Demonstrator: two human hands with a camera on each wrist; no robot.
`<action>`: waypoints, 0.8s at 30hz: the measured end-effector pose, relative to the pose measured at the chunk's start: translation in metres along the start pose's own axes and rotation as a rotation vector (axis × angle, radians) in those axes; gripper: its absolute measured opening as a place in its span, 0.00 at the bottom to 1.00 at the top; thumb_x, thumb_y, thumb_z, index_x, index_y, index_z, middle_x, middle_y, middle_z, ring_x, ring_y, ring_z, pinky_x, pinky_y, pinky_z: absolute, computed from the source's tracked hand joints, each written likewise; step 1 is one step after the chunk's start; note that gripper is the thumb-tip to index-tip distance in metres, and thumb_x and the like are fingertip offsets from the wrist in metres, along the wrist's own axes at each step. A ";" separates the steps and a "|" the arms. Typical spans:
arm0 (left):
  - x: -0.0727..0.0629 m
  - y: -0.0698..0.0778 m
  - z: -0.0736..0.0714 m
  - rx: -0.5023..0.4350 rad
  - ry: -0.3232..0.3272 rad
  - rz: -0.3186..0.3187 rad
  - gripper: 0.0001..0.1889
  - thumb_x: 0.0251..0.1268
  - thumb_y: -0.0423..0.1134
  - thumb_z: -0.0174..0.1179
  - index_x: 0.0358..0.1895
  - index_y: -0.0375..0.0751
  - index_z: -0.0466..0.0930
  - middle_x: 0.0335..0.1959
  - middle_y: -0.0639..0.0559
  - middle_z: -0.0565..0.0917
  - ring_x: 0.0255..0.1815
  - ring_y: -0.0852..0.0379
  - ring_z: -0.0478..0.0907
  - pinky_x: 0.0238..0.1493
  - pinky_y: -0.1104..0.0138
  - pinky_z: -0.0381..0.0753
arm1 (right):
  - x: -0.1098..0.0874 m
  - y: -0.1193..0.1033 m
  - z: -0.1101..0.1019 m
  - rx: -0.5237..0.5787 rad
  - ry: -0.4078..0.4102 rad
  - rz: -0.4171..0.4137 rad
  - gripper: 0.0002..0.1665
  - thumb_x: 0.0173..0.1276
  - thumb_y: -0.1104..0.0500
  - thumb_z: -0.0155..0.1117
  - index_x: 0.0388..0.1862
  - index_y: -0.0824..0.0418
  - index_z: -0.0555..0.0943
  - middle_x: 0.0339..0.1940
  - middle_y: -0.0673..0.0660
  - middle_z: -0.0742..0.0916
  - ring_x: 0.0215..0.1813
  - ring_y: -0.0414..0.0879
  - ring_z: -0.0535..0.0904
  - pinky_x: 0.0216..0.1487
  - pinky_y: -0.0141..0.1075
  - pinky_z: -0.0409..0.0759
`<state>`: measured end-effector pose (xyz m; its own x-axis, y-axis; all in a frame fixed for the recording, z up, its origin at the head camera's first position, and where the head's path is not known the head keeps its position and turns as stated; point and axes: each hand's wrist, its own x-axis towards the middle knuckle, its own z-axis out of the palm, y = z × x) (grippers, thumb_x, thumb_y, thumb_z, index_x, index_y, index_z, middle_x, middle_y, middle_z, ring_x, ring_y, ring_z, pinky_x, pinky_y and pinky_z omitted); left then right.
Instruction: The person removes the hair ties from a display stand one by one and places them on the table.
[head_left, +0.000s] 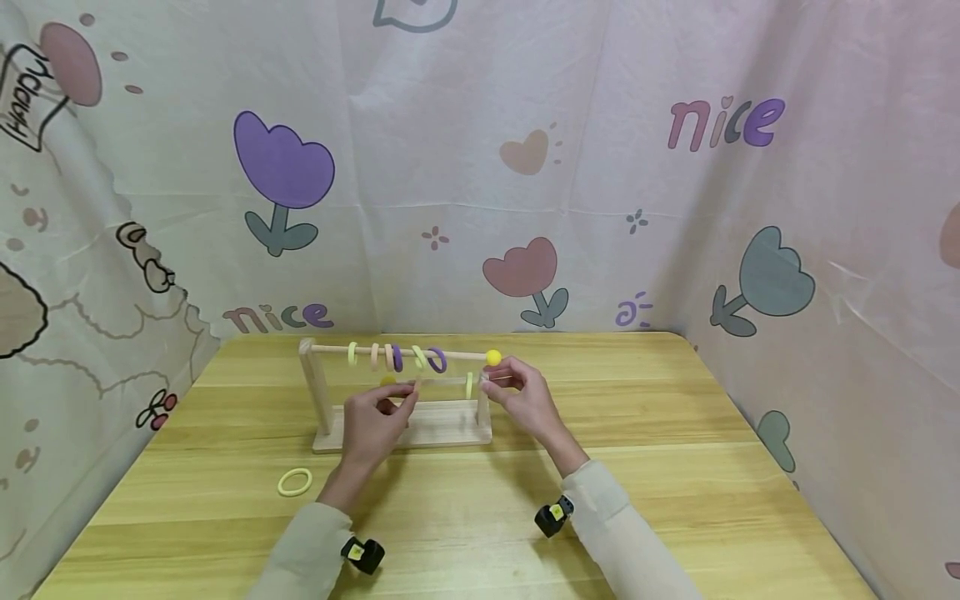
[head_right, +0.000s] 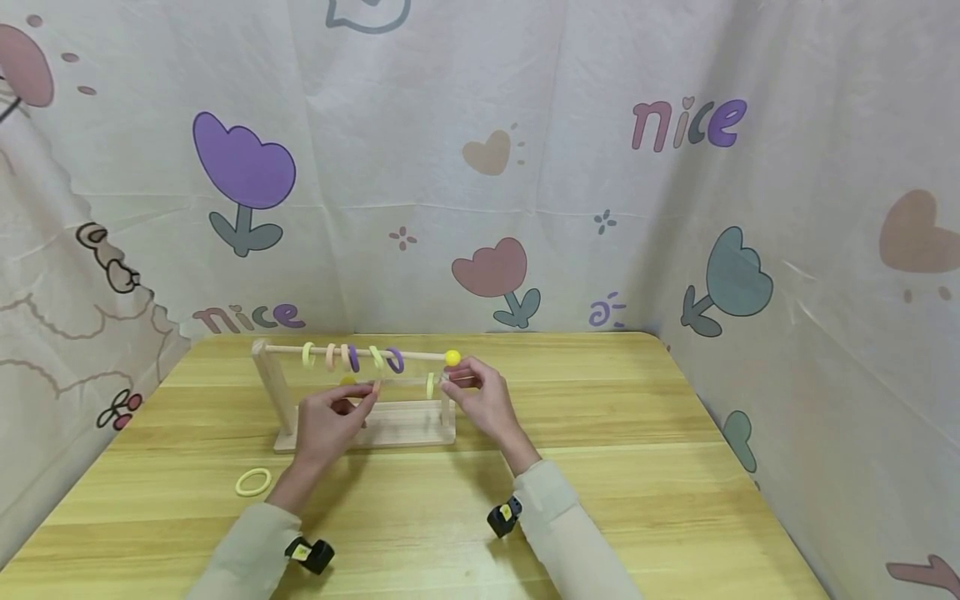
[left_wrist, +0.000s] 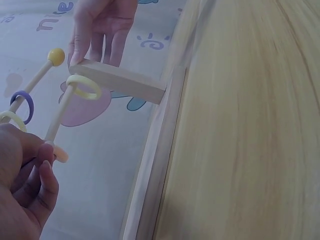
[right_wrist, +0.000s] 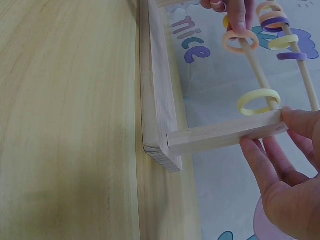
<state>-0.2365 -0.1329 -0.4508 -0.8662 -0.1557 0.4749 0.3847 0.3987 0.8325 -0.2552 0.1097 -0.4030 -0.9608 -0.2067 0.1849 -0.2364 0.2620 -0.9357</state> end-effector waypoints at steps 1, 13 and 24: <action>0.000 0.000 -0.001 0.002 0.000 0.000 0.05 0.63 0.32 0.73 0.38 0.33 0.91 0.34 0.40 0.92 0.12 0.67 0.75 0.12 0.76 0.71 | 0.002 0.004 0.000 -0.001 -0.001 0.008 0.14 0.71 0.67 0.69 0.53 0.71 0.82 0.53 0.69 0.87 0.57 0.62 0.83 0.52 0.29 0.85; -0.002 -0.004 -0.010 0.027 0.009 -0.018 0.04 0.61 0.33 0.74 0.37 0.36 0.92 0.30 0.43 0.91 0.14 0.67 0.75 0.14 0.76 0.72 | 0.013 0.033 0.005 0.020 0.049 -0.028 0.11 0.68 0.66 0.72 0.48 0.64 0.84 0.51 0.64 0.88 0.52 0.56 0.86 0.47 0.25 0.84; -0.001 -0.006 -0.016 0.017 0.022 -0.005 0.03 0.60 0.30 0.74 0.37 0.34 0.92 0.30 0.40 0.91 0.13 0.69 0.76 0.13 0.76 0.70 | 0.013 0.031 0.005 0.009 0.053 -0.031 0.10 0.68 0.66 0.72 0.46 0.62 0.84 0.49 0.62 0.89 0.50 0.52 0.86 0.47 0.28 0.86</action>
<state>-0.2326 -0.1496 -0.4522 -0.8607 -0.1770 0.4773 0.3751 0.4133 0.8297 -0.2739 0.1103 -0.4316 -0.9595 -0.1640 0.2291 -0.2649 0.2481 -0.9318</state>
